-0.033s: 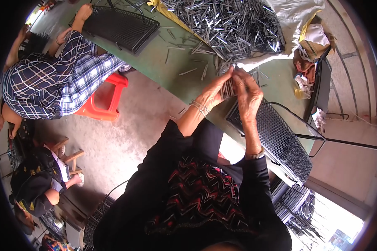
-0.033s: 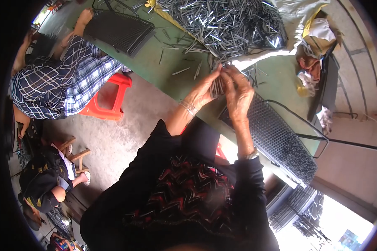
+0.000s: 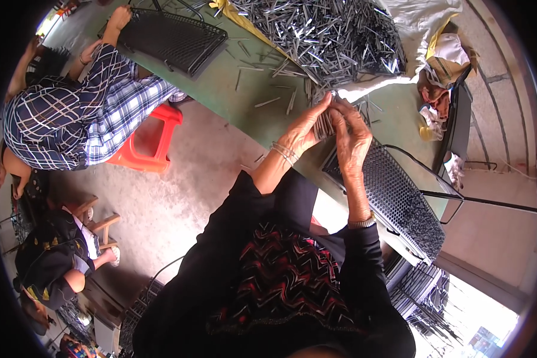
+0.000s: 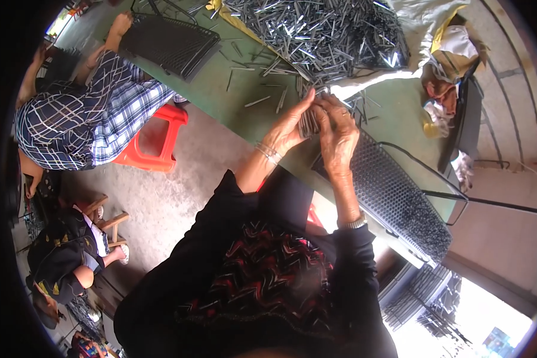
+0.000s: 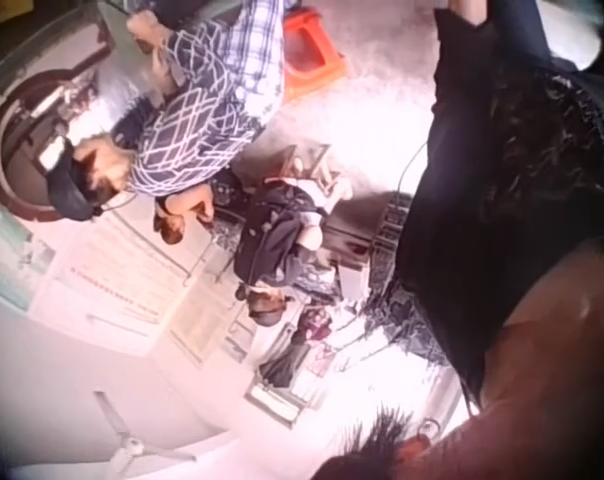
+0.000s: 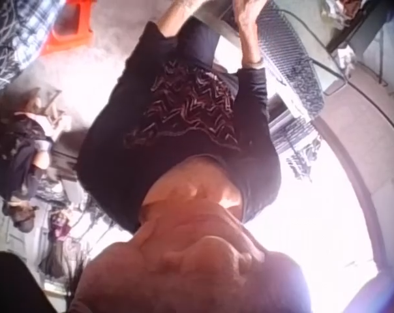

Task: Manually inserting small metal pins into a perforated mesh component at a workbench.

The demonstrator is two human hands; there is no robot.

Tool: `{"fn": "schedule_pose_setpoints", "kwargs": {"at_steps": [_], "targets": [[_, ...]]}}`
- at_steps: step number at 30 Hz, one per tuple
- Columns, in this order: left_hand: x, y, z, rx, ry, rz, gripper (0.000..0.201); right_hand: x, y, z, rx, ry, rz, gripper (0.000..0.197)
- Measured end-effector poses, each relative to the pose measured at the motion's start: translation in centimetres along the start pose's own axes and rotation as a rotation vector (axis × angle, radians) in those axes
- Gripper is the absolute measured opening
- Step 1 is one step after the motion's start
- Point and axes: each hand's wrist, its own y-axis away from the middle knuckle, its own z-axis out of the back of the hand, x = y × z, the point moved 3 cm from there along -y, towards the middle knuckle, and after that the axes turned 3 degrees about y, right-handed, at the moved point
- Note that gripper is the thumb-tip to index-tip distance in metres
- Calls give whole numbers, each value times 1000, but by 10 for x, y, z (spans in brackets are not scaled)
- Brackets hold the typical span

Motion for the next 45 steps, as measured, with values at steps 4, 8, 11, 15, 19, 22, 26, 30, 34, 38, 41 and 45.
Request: {"fn": "schedule_pose_setpoints", "kwargs": {"at_steps": [4, 8, 11, 15, 19, 22, 26, 30, 34, 38, 41, 45], "targets": [[-1, -4, 8, -122, 105, -34, 21, 8, 11, -5, 54, 12, -33, 23], [-9, -2, -4, -96, 158, -124, 16, -7, 17, -15, -118, -483, -241, 49], [-8, 3, -17, -80, 50, -151, 17, -4, 18, -28, -252, -641, -458, 55], [8, 20, -54, -163, -133, -344, 14, -5, 16, -30, -335, -757, -727, 53], [8, 30, -50, -220, -210, -328, 15, 8, 24, -38, -338, -837, -716, 53], [7, 29, -35, -191, -214, -336, 10, -6, 30, -38, -287, -956, -781, 53], [-12, 45, -27, -292, -368, -220, 13, 1, 16, -8, -19, -748, -634, 52], [-3, 56, -33, -174, -481, -27, 17, 12, -10, 21, 246, -399, -433, 50], [13, 64, -47, -49, -478, 128, 19, 4, -17, 38, 426, -254, -469, 39], [25, 72, -50, -74, -569, 230, 25, -8, -7, 50, 470, -413, -473, 26], [35, 77, -49, -85, -532, 205, 24, -13, 2, 58, 434, -525, -556, 21], [43, 82, -50, -108, -530, 214, 22, -9, 14, 65, 303, -426, -532, 18]]}}
